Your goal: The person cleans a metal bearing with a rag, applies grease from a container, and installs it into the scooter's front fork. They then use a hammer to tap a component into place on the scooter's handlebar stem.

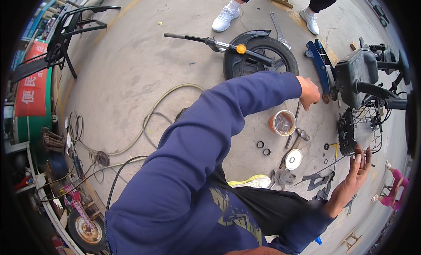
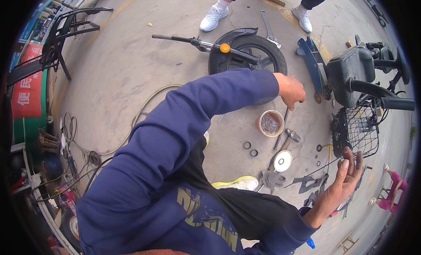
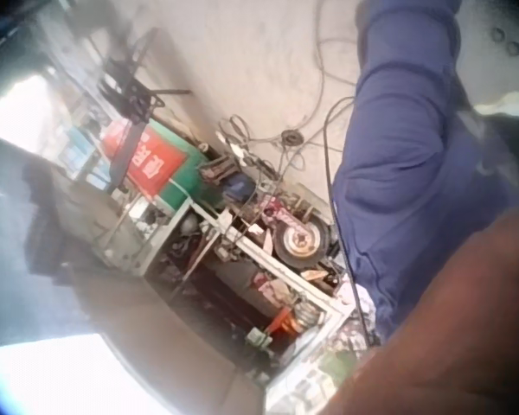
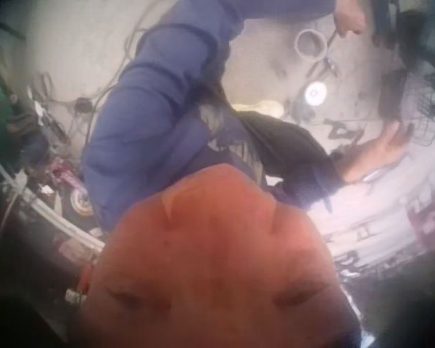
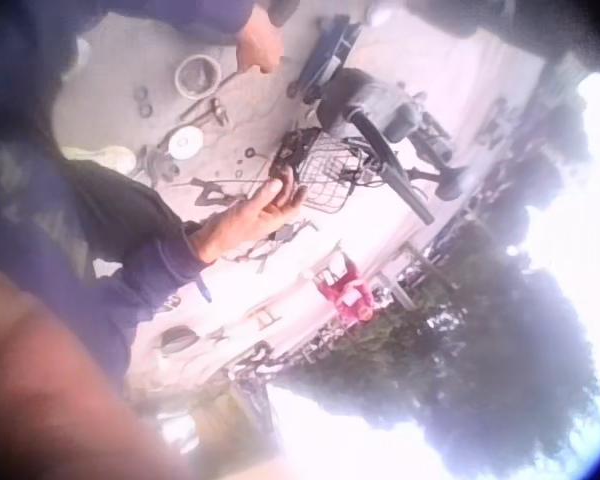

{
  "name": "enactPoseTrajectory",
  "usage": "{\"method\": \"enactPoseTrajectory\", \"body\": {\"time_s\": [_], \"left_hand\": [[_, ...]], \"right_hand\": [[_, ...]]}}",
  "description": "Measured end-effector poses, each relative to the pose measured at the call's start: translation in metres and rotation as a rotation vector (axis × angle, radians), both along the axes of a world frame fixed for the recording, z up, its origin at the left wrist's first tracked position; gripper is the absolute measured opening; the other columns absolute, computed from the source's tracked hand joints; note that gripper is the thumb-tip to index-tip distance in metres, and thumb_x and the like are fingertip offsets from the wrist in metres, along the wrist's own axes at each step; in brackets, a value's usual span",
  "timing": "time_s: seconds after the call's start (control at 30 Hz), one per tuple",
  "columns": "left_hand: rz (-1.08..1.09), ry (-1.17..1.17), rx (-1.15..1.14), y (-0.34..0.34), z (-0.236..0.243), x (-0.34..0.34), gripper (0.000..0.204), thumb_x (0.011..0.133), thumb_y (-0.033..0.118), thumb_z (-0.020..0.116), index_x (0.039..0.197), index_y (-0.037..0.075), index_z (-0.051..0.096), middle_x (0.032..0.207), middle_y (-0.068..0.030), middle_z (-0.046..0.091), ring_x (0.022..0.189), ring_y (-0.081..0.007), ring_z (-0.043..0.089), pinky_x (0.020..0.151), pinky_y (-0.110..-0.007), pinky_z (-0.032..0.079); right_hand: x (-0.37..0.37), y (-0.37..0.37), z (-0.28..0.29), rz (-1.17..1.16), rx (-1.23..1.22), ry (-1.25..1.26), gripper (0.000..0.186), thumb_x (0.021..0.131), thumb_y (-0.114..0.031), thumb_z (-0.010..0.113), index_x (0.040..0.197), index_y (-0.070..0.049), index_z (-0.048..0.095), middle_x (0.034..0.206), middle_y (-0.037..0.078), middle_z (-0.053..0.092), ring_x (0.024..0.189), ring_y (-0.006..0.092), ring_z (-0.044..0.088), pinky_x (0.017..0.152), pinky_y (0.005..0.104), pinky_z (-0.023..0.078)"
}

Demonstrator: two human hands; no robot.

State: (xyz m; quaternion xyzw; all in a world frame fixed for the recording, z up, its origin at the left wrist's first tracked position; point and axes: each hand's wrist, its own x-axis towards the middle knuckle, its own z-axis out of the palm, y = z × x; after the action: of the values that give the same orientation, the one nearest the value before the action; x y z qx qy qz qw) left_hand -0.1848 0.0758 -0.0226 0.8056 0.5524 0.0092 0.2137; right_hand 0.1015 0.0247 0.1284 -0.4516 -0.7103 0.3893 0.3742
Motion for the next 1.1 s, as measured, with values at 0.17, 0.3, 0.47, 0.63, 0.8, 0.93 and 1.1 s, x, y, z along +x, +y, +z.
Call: {"method": "enactPoseTrajectory", "body": {"time_s": [0.17, 0.3, 0.47, 0.63, 0.8, 0.93, 1.1], "left_hand": [[0.405, -0.077, 0.173, -0.088, 0.019, -0.203, 0.047, 0.088, 0.021, 0.072, 0.132, 0.006, 0.064, 0.119, -0.0193, 0.072, 0.111, -0.0361, 0.068, 0.096, -0.044, 0.054], [1.095, 0.107, 0.242, -0.213, -0.058, -0.349, 0.055, 0.082, 0.015, 0.072, 0.135, 0.007, 0.062, 0.127, -0.0162, 0.069, 0.117, -0.0345, 0.066, 0.100, -0.043, 0.053], [1.112, 0.152, 0.132, -0.288, -0.145, -0.391, 0.065, 0.077, 0.016, 0.078, 0.139, 0.012, 0.060, 0.135, -0.0135, 0.063, 0.126, -0.0332, 0.059, 0.106, -0.044, 0.049], [1.050, 0.112, 0.050, -0.259, -0.176, -0.395, 0.070, 0.074, 0.023, 0.083, 0.140, 0.018, 0.058, 0.133, -0.0094, 0.064, 0.126, -0.0296, 0.059, 0.115, -0.052, 0.037], [1.023, 0.066, -0.060, -0.243, -0.200, -0.405, 0.059, 0.078, 0.026, 0.083, 0.134, 0.018, 0.064, 0.121, -0.0072, 0.072, 0.121, -0.0285, 0.063, 0.119, -0.062, 0.026], [1.032, 0.043, -0.048, -0.242, -0.207, -0.409, 0.055, 0.080, 0.027, 0.082, 0.131, 0.018, 0.066, 0.118, -0.0062, 0.073, 0.120, -0.0283, 0.064, 0.120, -0.061, 0.025], [1.030, 0.002, -0.027, -0.244, -0.206, -0.410, 0.055, 0.080, 0.028, 0.082, 0.132, 0.020, 0.066, 0.122, -0.0045, 0.073, 0.120, -0.0264, 0.064, 0.120, -0.061, 0.022]], "right_hand": [[0.001, 0.019, -0.008, 0.053, -0.079, -0.148, 0.064, 0.104, -0.033, 0.058, 0.154, 0.001, 0.035, 0.134, 0.017, 0.062, 0.131, 0.0234, 0.054, 0.115, 0.0401, 0.036], [-0.008, 0.034, -0.033, 0.094, -0.157, -0.234, 0.064, 0.105, -0.029, 0.059, 0.154, 0.002, 0.034, 0.131, 0.016, 0.063, 0.128, 0.0218, 0.055, 0.113, 0.0370, 0.037], [0.002, 0.047, -0.083, 0.163, -0.239, -0.342, 0.062, 0.104, -0.018, 0.061, 0.156, 0.000, 0.031, 0.128, 0.016, 0.064, 0.120, 0.0199, 0.057, 0.109, 0.0333, 0.039], [0.003, 0.046, -0.096, 0.173, -0.269, -0.504, 0.060, 0.104, -0.014, 0.058, 0.157, -0.004, 0.032, 0.128, 0.017, 0.064, 0.120, 0.0202, 0.058, 0.108, 0.0328, 0.040], [-0.006, 0.045, -0.100, 0.175, -0.305, -0.560, 0.060, 0.105, -0.016, 0.058, 0.158, -0.007, 0.031, 0.127, 0.015, 0.064, 0.118, 0.0198, 0.058, 0.107, 0.0328, 0.041], [-0.013, 0.045, -0.100, 0.161, -0.339, -0.558, 0.061, 0.105, -0.017, 0.058, 0.159, -0.008, 0.031, 0.126, 0.015, 0.064, 0.117, 0.0197, 0.058, 0.106, 0.0330, 0.042], [-0.009, 0.051, -0.104, 0.173, -0.342, -0.590, 0.061, 0.104, -0.017, 0.059, 0.158, -0.008, 0.032, 0.126, 0.015, 0.064, 0.118, 0.0200, 0.058, 0.106, 0.0336, 0.041]]}}
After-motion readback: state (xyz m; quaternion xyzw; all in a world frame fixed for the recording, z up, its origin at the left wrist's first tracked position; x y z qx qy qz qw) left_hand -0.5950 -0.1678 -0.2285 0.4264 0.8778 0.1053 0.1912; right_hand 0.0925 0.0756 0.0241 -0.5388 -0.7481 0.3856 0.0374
